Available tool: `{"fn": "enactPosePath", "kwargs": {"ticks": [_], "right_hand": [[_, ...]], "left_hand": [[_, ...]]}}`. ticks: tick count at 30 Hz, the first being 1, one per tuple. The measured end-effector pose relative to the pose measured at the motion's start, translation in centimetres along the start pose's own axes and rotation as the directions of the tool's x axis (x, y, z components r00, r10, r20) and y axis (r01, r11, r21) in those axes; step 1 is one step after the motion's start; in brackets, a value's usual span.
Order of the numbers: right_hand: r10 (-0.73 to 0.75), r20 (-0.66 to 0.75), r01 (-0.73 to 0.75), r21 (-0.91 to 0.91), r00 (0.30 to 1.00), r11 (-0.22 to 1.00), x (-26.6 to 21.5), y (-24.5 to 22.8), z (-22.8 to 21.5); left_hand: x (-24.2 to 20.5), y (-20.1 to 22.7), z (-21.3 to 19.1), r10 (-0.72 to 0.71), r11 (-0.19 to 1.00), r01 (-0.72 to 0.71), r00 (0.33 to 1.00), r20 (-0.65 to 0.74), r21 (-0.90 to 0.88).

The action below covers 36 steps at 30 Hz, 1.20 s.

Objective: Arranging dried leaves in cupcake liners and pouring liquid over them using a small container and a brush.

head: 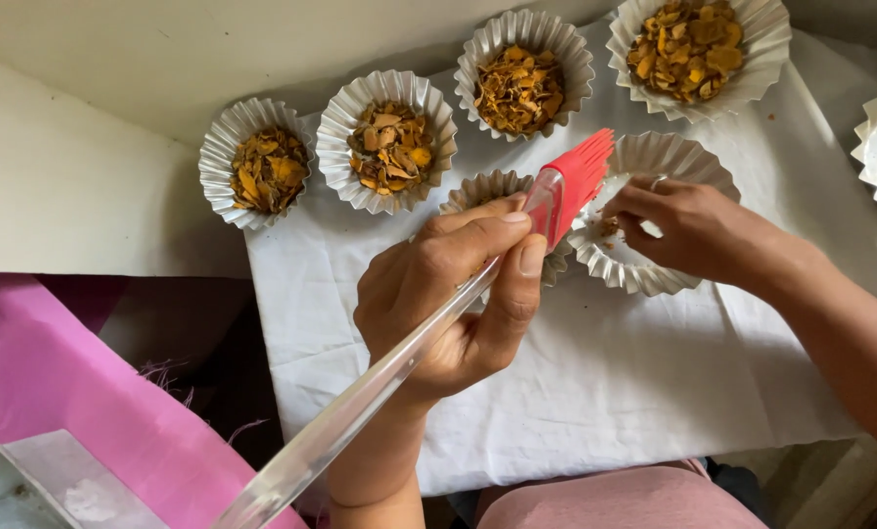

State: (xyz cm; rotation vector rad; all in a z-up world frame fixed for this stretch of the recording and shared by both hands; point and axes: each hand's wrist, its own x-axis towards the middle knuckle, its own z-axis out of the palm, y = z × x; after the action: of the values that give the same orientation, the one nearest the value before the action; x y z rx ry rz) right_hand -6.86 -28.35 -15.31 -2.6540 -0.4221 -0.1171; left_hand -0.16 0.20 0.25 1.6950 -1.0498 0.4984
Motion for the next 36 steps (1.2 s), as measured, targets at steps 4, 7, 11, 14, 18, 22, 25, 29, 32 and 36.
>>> {"fn": "enactPosePath", "kwargs": {"ticks": [4,7,11,14,18,22,25,29,32,36], "right_hand": [[0.103,0.025,-0.101,-0.062,0.994,0.993,-0.2,-0.7,-1.6],[0.066,0.164,-0.064,-0.016,0.984,0.998,0.1,-0.9,-1.2],[-0.292,0.098,0.307,-0.377,0.951,0.874,-0.4,0.9,1.6],[-0.341,0.084,0.339,-0.477,0.936,0.811,-0.4,0.3,2.0],[-0.182,0.064,0.192,-0.375,0.981,0.907,-0.6,-0.4,2.2],[-0.309,-0.075,0.223,-0.535,0.948,0.815,0.6,-1.2,1.7],[-0.422,-0.050,0.302,-0.623,0.905,0.722,0.6,-0.5,0.9],[0.288,-0.120,-0.223,0.387,0.950,0.895,-0.3,-0.1,-1.7],[0.445,-0.046,-0.248,0.777,0.894,0.578,-1.6,1.2,-2.2],[0.435,-0.010,-0.075,0.982,0.900,0.176,-2.9,3.1,-0.6]], "left_hand": [[0.0,-0.1,-0.1,-0.006,1.000,0.006,1.000,0.012,-0.016],[0.0,-0.1,0.0,-0.001,1.000,0.001,1.000,0.014,0.001],[-0.1,-0.1,0.0,-0.007,1.000,0.007,1.000,0.013,0.018],[0.0,-0.1,0.0,-0.003,1.000,0.003,1.000,0.009,0.018],[0.0,-0.1,-0.1,-0.001,0.999,0.001,1.000,0.009,0.035],[-0.1,-0.1,0.0,0.009,1.000,-0.009,1.000,0.017,0.015],[-0.1,-0.2,0.4,0.024,0.999,-0.025,1.000,0.017,0.022],[-0.1,-0.6,1.3,0.007,1.000,-0.007,0.999,0.035,-0.007],[-0.7,-1.3,3.2,-0.018,0.996,0.025,0.996,0.082,-0.089],[-1.8,-1.5,6.2,-0.080,0.969,0.128,0.972,0.220,-0.212]]}}
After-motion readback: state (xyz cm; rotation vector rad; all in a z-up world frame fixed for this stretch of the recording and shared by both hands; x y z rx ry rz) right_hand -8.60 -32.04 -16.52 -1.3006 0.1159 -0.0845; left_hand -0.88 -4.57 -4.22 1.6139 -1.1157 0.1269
